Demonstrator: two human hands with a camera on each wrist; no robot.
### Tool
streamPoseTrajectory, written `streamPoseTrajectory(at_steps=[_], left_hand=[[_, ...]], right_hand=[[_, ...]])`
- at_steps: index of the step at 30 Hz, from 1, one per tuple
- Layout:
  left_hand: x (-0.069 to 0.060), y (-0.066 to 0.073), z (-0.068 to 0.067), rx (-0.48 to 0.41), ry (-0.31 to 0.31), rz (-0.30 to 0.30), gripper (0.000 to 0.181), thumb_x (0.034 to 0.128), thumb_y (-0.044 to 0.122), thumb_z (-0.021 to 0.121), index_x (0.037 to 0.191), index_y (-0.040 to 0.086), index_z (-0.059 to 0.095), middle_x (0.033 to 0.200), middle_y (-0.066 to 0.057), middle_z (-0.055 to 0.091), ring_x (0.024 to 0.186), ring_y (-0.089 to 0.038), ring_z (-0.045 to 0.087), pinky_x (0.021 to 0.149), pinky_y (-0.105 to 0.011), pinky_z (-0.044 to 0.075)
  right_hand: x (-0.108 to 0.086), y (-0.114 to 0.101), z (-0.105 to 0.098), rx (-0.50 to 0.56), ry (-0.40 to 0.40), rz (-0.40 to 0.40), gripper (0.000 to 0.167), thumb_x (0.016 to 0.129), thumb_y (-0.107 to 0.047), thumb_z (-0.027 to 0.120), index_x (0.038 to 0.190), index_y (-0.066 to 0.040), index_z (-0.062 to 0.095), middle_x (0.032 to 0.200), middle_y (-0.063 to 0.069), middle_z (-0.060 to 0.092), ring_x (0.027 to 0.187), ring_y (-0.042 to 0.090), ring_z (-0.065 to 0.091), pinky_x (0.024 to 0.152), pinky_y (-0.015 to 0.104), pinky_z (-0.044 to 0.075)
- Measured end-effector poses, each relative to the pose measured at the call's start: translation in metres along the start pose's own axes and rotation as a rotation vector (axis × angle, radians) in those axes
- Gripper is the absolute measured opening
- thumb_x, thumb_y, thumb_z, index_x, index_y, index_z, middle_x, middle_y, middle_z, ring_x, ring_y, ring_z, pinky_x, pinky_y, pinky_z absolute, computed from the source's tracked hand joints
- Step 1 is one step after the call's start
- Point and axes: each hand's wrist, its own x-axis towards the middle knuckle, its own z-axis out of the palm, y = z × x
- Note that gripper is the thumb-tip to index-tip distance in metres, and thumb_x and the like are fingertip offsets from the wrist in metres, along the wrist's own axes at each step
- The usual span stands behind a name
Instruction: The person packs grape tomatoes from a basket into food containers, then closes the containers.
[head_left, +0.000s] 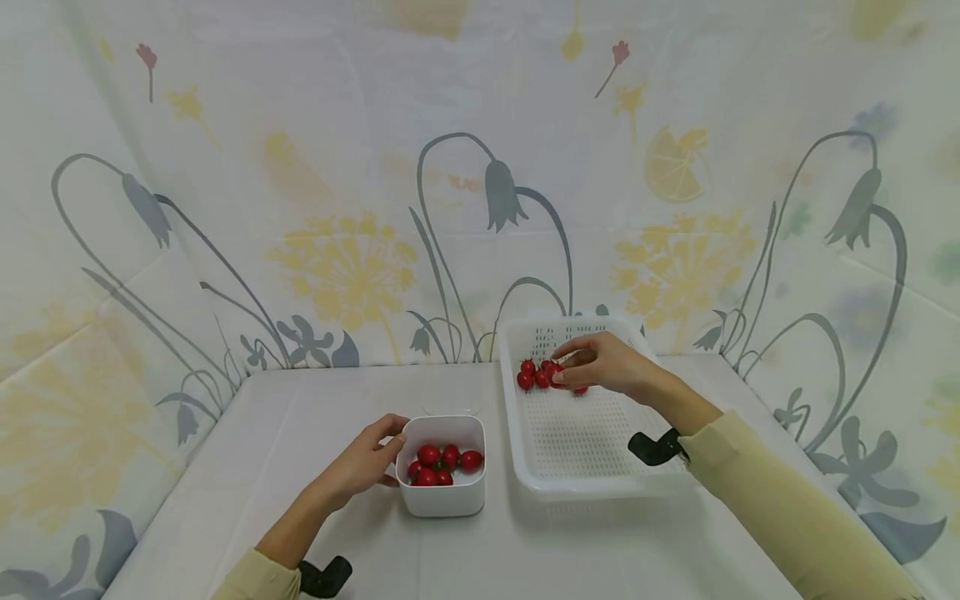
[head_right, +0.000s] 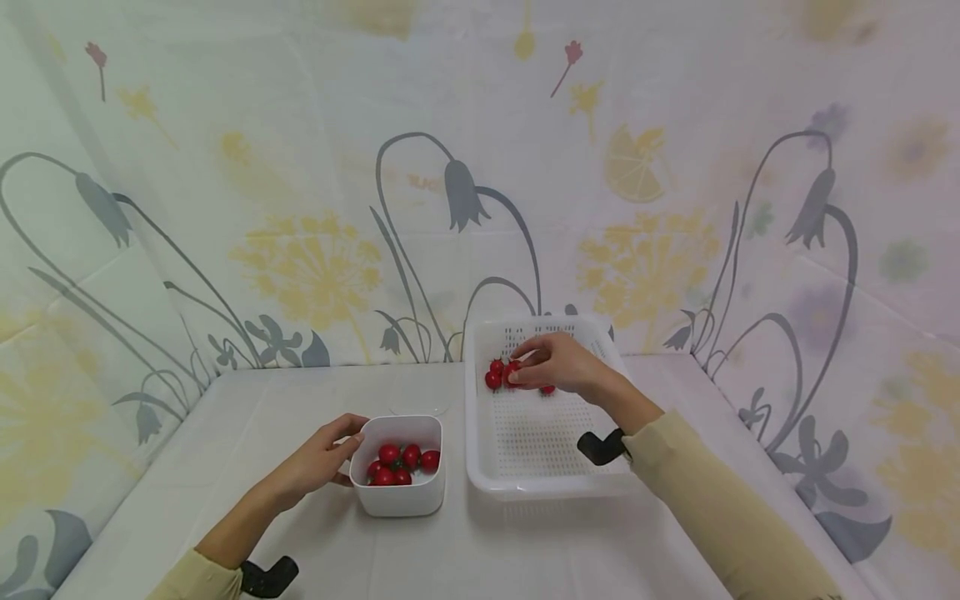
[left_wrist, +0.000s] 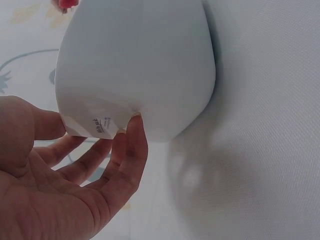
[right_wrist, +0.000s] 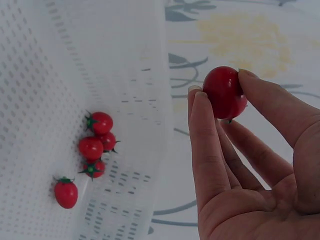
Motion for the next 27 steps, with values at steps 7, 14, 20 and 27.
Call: streamPoseTrajectory(at_steps=[7, 14, 20, 27], left_hand=[[0.0, 0.001, 0.001, -0.001, 0.004, -0.006, 0.035, 0.1093, 0.017, 0.046, 0.141, 0.001, 0.049, 0.138, -0.023, 0.053, 0.103, -0.034, 0.066, 0.076, -0.047, 0.063], [-0.001, 0.003, 0.001, -0.003, 0.004, -0.007, 0.035, 0.1092, 0.016, 0.047, 0.141, 0.001, 0.049, 0.139, -0.023, 0.053, 0.103, -0.035, 0.066, 0.076, -0.047, 0.063], [-0.001, 0.002, 0.001, -0.001, 0.007, -0.011, 0.036, 0.1092, 0.017, 0.047, 0.142, 0.002, 0.048, 0.139, -0.023, 0.052, 0.104, -0.034, 0.065, 0.076, -0.047, 0.063], [0.0, -0.001, 0.001, 0.006, 0.028, -0.027, 0.036, 0.109, 0.017, 0.047, 0.142, 0.003, 0.049, 0.14, -0.02, 0.053, 0.1, -0.029, 0.065, 0.076, -0.047, 0.063]], right_hand=[[-0.004, -0.011, 0.011, -0.033, -0.006, -0.037, 0.042, 0.092, -0.022, 0.077, 0.127, 0.0, 0.067, 0.113, 0.011, 0.073, 0.1, 0.025, 0.072, 0.088, 0.037, 0.056], [-0.004, -0.02, 0.024, -0.053, -0.006, -0.042, 0.042, 0.09, -0.024, 0.079, 0.124, -0.002, 0.068, 0.112, 0.008, 0.073, 0.099, 0.022, 0.069, 0.091, 0.042, 0.055], [-0.003, -0.029, 0.04, -0.009, -0.03, -0.068, 0.036, 0.091, -0.018, 0.077, 0.122, -0.002, 0.068, 0.112, 0.01, 0.073, 0.1, 0.023, 0.069, 0.093, 0.04, 0.056], [-0.004, -0.036, 0.065, 0.015, -0.058, -0.096, 0.031, 0.09, -0.016, 0.076, 0.117, -0.002, 0.069, 0.106, 0.008, 0.074, 0.097, 0.022, 0.069, 0.091, 0.041, 0.057]])
